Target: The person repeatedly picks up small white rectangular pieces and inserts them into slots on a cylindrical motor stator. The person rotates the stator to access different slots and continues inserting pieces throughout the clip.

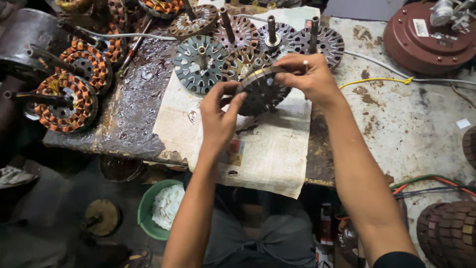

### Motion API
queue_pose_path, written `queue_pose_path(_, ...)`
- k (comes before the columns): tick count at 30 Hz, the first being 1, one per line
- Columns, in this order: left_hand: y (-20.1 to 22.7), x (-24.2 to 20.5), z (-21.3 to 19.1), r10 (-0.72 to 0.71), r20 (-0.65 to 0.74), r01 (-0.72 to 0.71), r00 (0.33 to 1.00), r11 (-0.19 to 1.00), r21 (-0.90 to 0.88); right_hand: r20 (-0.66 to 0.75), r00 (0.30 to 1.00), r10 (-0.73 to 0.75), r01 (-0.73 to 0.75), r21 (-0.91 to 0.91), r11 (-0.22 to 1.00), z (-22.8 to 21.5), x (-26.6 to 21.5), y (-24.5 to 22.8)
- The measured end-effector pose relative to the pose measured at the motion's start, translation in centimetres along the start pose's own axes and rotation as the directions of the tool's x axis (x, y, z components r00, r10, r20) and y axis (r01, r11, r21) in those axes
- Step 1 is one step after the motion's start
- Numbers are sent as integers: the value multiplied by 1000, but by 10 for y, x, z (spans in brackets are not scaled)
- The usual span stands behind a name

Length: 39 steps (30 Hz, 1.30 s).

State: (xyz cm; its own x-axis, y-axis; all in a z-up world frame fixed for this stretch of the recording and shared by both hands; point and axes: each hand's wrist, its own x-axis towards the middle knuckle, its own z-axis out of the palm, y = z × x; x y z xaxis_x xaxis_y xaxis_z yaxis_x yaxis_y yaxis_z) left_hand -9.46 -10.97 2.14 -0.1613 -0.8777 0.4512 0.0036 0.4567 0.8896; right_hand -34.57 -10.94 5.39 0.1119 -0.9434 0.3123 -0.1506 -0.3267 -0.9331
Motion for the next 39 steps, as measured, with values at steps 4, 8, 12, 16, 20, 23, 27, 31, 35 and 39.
queue_pose_path(4, 6, 9, -5, -88, -7, 87, 996, 995, -47, -63, 990, 124, -126, -20, 992, 8, 5, 6)
queue_pose_path(8, 13, 9, -19, 77, -24, -77, 997, 997, -3, -51, 998, 45, -47, -43, 998, 4, 5, 2)
queue_pose_path(12, 13, -3, -50, 32, -161, -17, 986, 996, 91, -68, 998, 5, -11, -90, 996, -1, 1, 5)
queue_pose_path(16, 14, -31, -76, -7, -96, 48, 995, 902, 429, -287, 952, -102, 19, -279, 960, -6, 1, 4)
queue_pose_path(20, 9, -36, -75, 3, 98, -62, 995, 791, 608, -437, 895, -88, 78, -41, 996, -12, -4, -2)
queue_pose_path(23, 7, -25, -72, 66, 227, -200, 972, 737, 645, -431, 896, -110, 125, 7, 992, -14, -8, -2)
queue_pose_path(27, 9, -7, -75, -41, 340, -195, 939, 753, 629, -407, 909, -86, 90, -10, 996, -13, -2, 4)
queue_pose_path(31, 6, 2, -82, -81, 373, -167, 924, 793, 586, -291, 956, 43, 30, 241, 970, -16, -5, 11)
queue_pose_path(35, -1, 0, -91, -194, 249, 83, 949, 915, 395, -258, 955, 149, -59, 325, 944, -21, -8, 9)
queue_pose_path(39, 5, -27, -98, -151, 20, 148, 988, 985, 86, -333, 938, 101, -100, 19, 995, -22, -11, -20)
